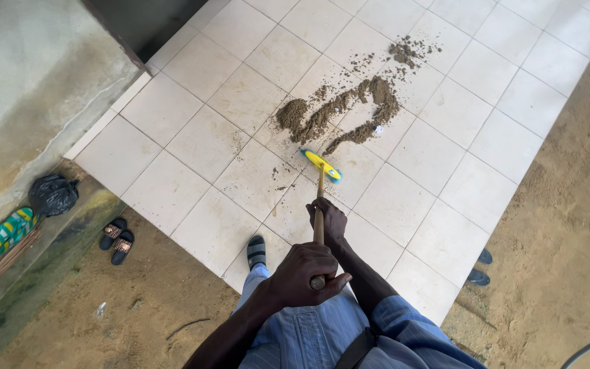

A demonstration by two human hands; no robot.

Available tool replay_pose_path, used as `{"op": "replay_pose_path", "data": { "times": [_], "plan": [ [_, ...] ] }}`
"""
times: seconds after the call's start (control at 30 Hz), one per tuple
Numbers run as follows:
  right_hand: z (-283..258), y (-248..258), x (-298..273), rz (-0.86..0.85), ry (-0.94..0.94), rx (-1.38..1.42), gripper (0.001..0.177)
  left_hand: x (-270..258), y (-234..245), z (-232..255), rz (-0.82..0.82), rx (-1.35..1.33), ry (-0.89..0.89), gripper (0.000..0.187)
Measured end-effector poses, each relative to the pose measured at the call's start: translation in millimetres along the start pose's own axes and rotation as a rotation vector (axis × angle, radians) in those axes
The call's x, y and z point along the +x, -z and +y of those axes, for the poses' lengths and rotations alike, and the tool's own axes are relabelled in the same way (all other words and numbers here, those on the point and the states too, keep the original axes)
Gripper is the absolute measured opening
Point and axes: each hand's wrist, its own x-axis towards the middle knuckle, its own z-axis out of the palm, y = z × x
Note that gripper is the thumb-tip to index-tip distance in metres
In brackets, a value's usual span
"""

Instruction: The person sweeps a pile of dirt and debris across a tiled floor using a long-handled broom, moving the pile in several directions.

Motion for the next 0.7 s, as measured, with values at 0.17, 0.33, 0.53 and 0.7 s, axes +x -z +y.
{"op": "replay_pose_path", "data": {
  "times": [0.17,0.33,0.53,0.7],
  "plan": [
    [-2,-1,-14,-0.055,0.012,0.029,0.022,-6,30,-10,-0.025,-0.032,-0.043,0.042],
    [-31,-21,-4,-0.003,0.017,0.003,0.025,-17,71,-24,-0.010,-0.107,-0.081,0.045],
    [-75,-42,5,-0.081,0.088,-0.039,0.032,-28,131,-28,-0.049,-0.143,-0.139,0.050],
    [-110,-72,31,-0.113,0.157,0.000,0.034,-30,170,-17,0.006,-0.127,-0.244,0.050]
  ]
}}
